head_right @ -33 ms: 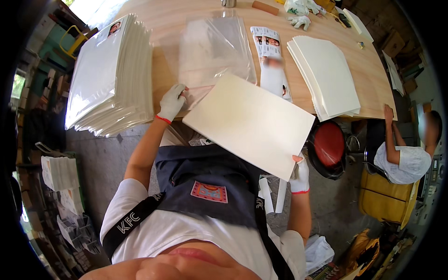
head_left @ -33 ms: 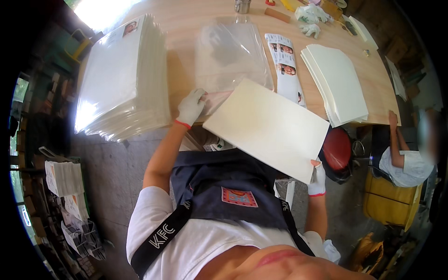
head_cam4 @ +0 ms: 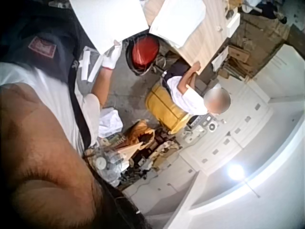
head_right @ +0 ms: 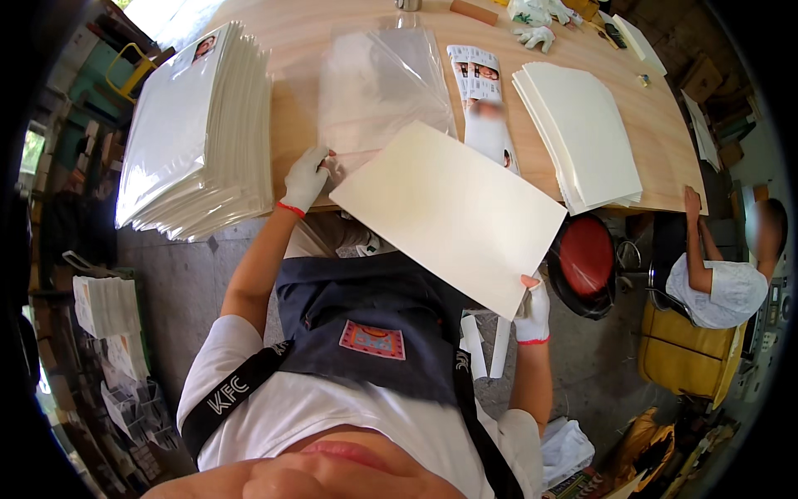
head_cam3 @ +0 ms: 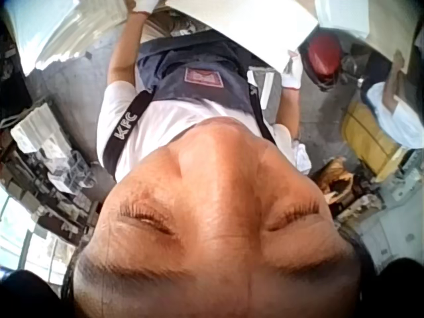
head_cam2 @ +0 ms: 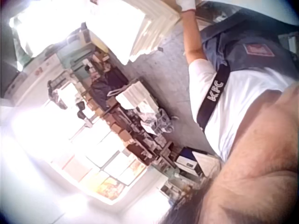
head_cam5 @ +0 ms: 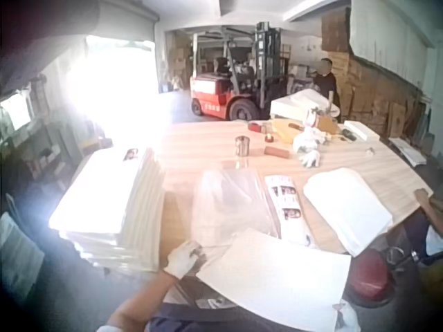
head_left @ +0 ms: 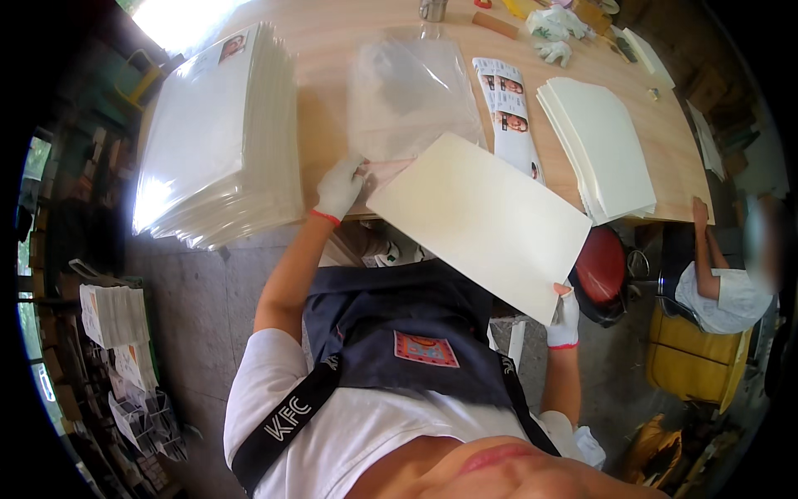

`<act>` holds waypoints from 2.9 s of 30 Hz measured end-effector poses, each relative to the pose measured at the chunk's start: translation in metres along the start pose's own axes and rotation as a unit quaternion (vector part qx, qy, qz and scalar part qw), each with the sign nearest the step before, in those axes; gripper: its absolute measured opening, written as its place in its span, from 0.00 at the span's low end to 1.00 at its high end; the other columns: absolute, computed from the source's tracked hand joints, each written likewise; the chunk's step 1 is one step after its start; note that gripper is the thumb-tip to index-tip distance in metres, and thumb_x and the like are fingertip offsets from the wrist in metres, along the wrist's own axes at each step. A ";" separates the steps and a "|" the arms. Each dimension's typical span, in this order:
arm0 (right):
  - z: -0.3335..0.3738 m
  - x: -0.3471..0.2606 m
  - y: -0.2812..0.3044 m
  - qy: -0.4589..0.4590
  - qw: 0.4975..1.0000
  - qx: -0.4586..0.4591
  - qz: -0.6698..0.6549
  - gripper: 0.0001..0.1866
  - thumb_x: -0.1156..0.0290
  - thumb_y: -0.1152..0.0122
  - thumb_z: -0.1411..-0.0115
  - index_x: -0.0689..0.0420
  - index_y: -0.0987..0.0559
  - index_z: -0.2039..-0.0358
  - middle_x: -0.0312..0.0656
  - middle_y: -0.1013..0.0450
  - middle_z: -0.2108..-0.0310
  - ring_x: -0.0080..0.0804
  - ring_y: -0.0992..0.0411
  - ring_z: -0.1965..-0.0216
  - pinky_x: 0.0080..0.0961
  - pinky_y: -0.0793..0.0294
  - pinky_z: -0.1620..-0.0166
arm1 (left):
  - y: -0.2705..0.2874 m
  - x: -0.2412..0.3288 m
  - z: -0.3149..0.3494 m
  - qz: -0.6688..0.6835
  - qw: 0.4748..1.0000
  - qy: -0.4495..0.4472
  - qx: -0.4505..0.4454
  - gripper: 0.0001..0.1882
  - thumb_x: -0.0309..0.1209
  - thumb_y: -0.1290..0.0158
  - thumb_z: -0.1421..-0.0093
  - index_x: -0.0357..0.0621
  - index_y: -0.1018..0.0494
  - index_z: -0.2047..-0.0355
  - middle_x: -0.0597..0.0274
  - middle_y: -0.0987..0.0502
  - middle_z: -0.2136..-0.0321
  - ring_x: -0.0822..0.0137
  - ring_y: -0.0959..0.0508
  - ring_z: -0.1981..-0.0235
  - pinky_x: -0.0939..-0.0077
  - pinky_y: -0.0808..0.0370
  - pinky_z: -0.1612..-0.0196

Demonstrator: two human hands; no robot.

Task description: The person repeatedly picks up a white rectangular sheet and a clear plastic sleeve from stacks on a table. They insert the sheet into the sleeve, smooth it out, and place the packaged item onto a growing pile. This process is repeated continuously.

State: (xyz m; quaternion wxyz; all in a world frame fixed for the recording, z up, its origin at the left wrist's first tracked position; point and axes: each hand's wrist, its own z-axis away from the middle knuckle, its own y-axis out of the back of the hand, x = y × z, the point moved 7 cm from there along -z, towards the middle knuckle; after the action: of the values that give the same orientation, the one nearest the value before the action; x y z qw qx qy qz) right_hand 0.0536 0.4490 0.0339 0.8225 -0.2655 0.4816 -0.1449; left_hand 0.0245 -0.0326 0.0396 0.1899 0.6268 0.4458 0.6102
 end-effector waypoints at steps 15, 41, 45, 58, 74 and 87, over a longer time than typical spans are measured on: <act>-0.007 -0.032 0.000 -0.026 0.993 -0.088 0.074 0.34 0.66 0.47 0.47 0.65 0.41 0.42 0.49 0.34 0.48 0.39 0.31 0.50 0.34 0.29 0.49 | -0.027 0.043 -0.033 -0.213 0.975 -0.023 -0.065 0.16 0.33 0.47 0.53 0.52 0.32 0.60 0.63 0.29 0.61 0.59 0.28 0.57 0.60 0.26 0.65; -0.073 0.028 0.006 -0.087 0.971 -0.094 -0.202 0.22 0.70 0.51 0.42 0.65 0.35 0.48 0.50 0.31 0.52 0.41 0.31 0.55 0.36 0.30 0.53 | -0.014 0.015 -0.042 -0.134 0.990 -0.048 0.016 0.10 0.25 0.56 0.45 0.51 0.31 0.63 0.59 0.26 0.69 0.59 0.24 0.69 0.62 0.28 0.70; -0.058 0.040 -0.021 -0.054 0.986 0.036 -0.153 0.15 0.67 0.52 0.41 0.62 0.30 0.57 0.44 0.27 0.66 0.29 0.33 0.77 0.24 0.33 0.76 | -0.015 -0.007 -0.047 0.206 0.978 0.033 -0.002 0.17 0.18 0.58 0.48 0.48 0.30 0.59 0.58 0.29 0.73 0.66 0.27 0.72 0.70 0.29 0.68; -0.022 0.051 -0.071 0.028 0.998 -0.017 -0.054 0.21 0.68 0.53 0.40 0.64 0.34 0.48 0.47 0.31 0.51 0.38 0.30 0.51 0.33 0.30 0.48 | 0.028 0.015 0.000 0.189 0.942 -0.065 0.271 0.12 0.14 0.55 0.55 0.40 0.31 0.69 0.56 0.29 0.71 0.62 0.28 0.70 0.73 0.31 0.68; 0.024 0.065 -0.121 -0.043 0.995 -0.084 -0.021 0.22 0.68 0.50 0.39 0.60 0.40 0.46 0.43 0.27 0.66 0.26 0.28 0.76 0.21 0.29 0.80 | -0.099 0.073 -0.013 0.835 0.519 0.124 0.135 0.21 0.22 0.55 0.41 0.38 0.41 0.46 0.57 0.29 0.55 0.66 0.26 0.59 0.74 0.27 0.56; 0.016 0.159 -0.095 -0.211 0.976 0.033 0.050 0.12 0.73 0.54 0.36 0.59 0.35 0.52 0.46 0.27 0.67 0.31 0.27 0.74 0.28 0.23 0.72 | -0.170 0.085 0.095 0.786 0.576 0.226 -0.015 0.14 0.23 0.58 0.40 0.40 0.35 0.53 0.60 0.26 0.61 0.68 0.24 0.63 0.76 0.25 0.61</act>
State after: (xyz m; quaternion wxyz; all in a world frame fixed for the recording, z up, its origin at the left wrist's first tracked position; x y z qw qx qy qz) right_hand 0.1479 0.2977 -0.0193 0.9204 -0.2381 0.3044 -0.0600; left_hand 0.0453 0.1537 -0.0599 -0.4619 0.5700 -0.2017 0.6489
